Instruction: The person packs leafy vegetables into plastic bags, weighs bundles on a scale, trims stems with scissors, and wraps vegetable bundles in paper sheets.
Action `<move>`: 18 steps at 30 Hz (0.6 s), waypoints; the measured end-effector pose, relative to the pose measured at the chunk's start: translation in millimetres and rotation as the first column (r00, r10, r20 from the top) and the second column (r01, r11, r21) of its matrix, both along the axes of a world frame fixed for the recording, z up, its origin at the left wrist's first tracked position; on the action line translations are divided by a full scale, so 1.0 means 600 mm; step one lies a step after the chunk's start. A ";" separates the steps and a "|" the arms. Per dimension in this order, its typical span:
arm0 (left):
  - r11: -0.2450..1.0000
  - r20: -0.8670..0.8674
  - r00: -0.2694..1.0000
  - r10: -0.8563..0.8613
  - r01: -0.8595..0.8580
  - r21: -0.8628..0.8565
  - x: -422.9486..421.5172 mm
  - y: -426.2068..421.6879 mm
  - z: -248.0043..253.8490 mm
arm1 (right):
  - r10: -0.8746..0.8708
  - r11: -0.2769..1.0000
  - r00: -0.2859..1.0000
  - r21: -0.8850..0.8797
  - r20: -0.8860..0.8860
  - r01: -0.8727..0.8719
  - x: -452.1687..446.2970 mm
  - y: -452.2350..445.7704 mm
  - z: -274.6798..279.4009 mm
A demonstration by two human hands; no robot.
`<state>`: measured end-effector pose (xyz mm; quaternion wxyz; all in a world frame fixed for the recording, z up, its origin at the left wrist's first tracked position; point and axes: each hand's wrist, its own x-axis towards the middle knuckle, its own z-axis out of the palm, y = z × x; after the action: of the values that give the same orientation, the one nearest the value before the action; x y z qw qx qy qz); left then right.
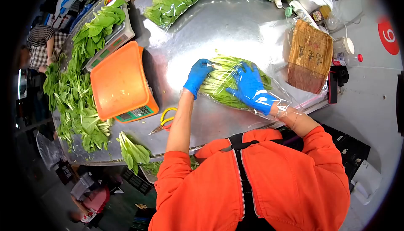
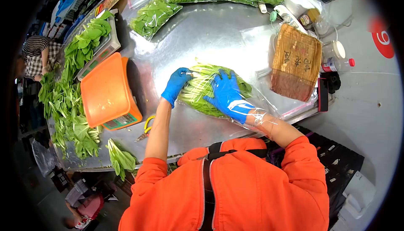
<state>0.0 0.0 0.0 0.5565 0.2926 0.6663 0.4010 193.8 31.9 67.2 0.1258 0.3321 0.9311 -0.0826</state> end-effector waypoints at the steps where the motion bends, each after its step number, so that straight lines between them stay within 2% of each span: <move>1: 1.000 0.030 0.999 0.011 -0.012 0.017 0.004 -0.002 0.004 | -0.003 1.000 1.000 0.012 -0.007 0.003 0.003 -0.001 -0.002; 3: 0.999 0.045 0.999 0.028 -0.029 0.034 -0.011 -0.006 0.001 | 0.000 1.000 1.000 0.025 -0.031 0.001 -0.011 -0.003 0.000; 5: 0.997 0.145 0.989 0.041 -0.050 0.059 -0.006 -0.006 -0.016 | 0.008 1.000 1.000 -0.008 0.018 -0.007 -0.008 -0.001 0.016; 9: 0.995 0.129 0.991 0.034 -0.045 0.086 -0.001 -0.008 -0.007 | -0.015 1.000 0.999 0.000 0.043 0.015 -0.022 -0.008 0.021; 11: 0.990 -0.046 0.998 -0.049 0.054 0.127 0.006 -0.007 -0.004 | -0.023 1.000 1.000 -0.019 0.003 0.023 -0.026 -0.010 0.020; 12: 0.990 -0.046 0.998 -0.049 0.054 0.128 0.005 -0.007 -0.009 | -0.023 1.000 1.000 -0.019 0.004 0.023 -0.025 -0.011 0.014; 15: 0.988 -0.106 0.990 -0.098 0.109 0.109 -0.004 -0.007 -0.020 | -0.007 1.000 0.998 0.006 -0.057 0.007 -0.023 -0.014 0.003; 18: 0.997 -0.004 0.999 -0.051 0.052 0.060 -0.005 -0.007 -0.014 | 0.031 0.998 0.971 -0.053 -0.236 -0.045 -0.007 -0.008 0.015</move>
<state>-3.2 -4.1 -8.4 0.5569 0.3267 0.6467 0.4061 189.5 27.3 76.1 0.0256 0.2985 0.9429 -0.1458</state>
